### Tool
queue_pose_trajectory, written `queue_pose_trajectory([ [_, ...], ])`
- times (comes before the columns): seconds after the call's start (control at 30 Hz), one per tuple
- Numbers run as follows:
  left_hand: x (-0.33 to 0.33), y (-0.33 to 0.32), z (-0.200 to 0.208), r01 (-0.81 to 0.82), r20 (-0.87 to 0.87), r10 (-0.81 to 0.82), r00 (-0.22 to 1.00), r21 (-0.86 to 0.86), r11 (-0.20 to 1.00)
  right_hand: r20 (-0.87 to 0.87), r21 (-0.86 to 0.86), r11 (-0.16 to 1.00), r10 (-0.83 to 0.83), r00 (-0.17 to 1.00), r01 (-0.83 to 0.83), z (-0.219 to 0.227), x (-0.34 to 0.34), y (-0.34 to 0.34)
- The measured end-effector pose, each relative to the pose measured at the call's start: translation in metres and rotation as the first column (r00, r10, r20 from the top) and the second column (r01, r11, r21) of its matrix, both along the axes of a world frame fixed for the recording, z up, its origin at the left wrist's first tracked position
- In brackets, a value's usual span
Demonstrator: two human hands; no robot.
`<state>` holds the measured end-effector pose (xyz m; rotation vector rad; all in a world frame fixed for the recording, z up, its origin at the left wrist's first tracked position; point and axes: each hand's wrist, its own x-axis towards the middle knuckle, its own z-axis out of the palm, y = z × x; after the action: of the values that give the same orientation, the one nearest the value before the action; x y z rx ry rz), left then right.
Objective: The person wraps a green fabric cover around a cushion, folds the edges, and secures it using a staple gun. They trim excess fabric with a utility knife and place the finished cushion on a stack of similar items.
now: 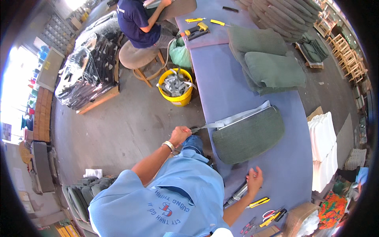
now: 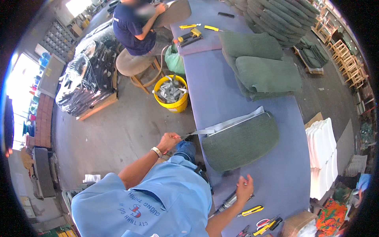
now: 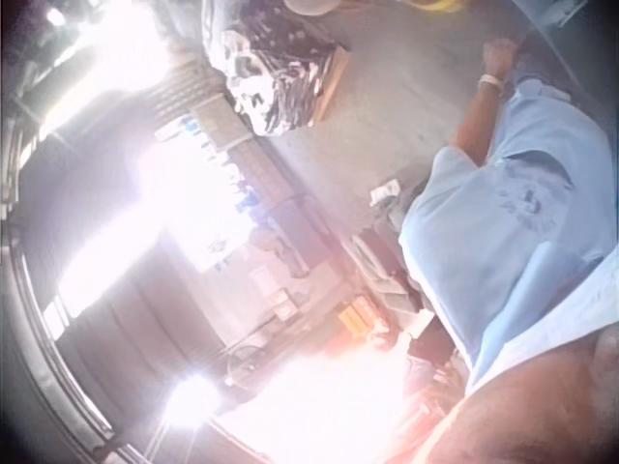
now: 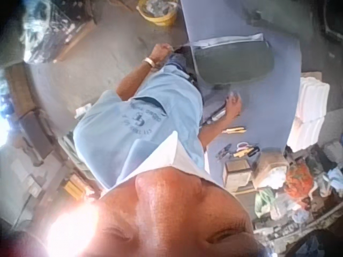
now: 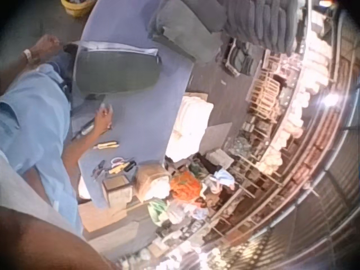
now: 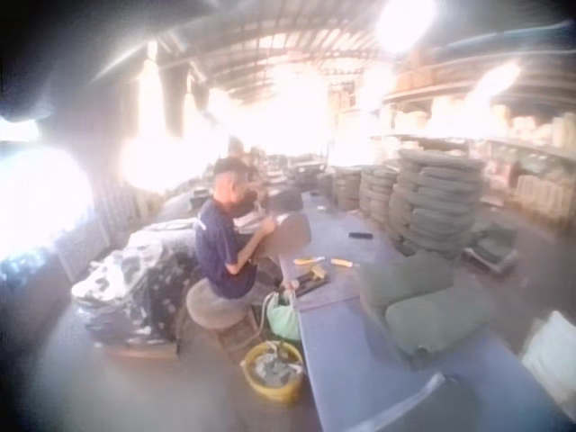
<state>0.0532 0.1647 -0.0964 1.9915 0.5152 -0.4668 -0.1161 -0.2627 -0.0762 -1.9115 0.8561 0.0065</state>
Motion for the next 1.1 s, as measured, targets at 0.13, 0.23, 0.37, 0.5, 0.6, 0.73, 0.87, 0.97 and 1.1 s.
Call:
queue_pose_trajectory([
  [0.13, 0.024, 0.041, -0.022, -0.123, 0.009, 0.123, 0.992, -0.008, 0.992, 0.007, 0.081, 0.997, 0.001, 1.0, -0.002, 0.007, 0.035, 0.065],
  [0.23, 0.071, 0.074, -0.011, -0.159, 0.088, 0.159, 0.983, -0.008, 0.987, -0.027, 0.018, 0.997, -0.07, 0.997, 0.071, 0.012, 0.051, 0.087],
  [0.37, 0.143, 0.122, 0.021, -0.198, 0.048, 0.198, 0.979, -0.007, 0.98, -0.084, -0.013, 0.994, -0.113, 0.99, 0.112, 0.012, 0.065, 0.086],
  [0.5, 0.203, 0.164, 0.015, -0.16, 0.004, 0.161, 0.987, 0.127, 0.979, -0.107, -0.055, 0.984, -0.175, 0.979, 0.17, 0.023, 0.08, 0.111],
  [0.6, 0.253, 0.186, 0.003, -0.187, -0.012, 0.192, 0.981, 0.18, 0.966, -0.095, -0.041, 0.967, -0.256, 0.962, 0.253, 0.015, 0.066, 0.132],
  [0.73, 0.32, 0.221, -0.025, -0.248, 0.076, 0.238, 0.968, 0.194, 0.949, -0.168, 0.025, 0.956, -0.283, 0.944, 0.291, 0.021, 0.051, 0.165],
  [0.87, 0.376, 0.251, -0.067, -0.306, 0.066, 0.3, 0.952, 0.143, 0.941, -0.2, 0.015, 0.956, -0.284, 0.938, 0.292, 0.041, 0.05, 0.18],
  [0.97, 0.415, 0.259, -0.081, -0.235, -0.025, 0.268, 0.963, 0.403, 0.885, -0.165, 0.017, 0.95, -0.304, 0.938, 0.311, 0.04, 0.038, 0.181],
  [1.1, 0.415, 0.222, -0.092, 0.034, -0.121, 0.03, 0.992, 0.494, 0.869, -0.154, 0.033, 0.939, -0.335, 0.93, 0.343, 0.034, 0.026, 0.186],
])
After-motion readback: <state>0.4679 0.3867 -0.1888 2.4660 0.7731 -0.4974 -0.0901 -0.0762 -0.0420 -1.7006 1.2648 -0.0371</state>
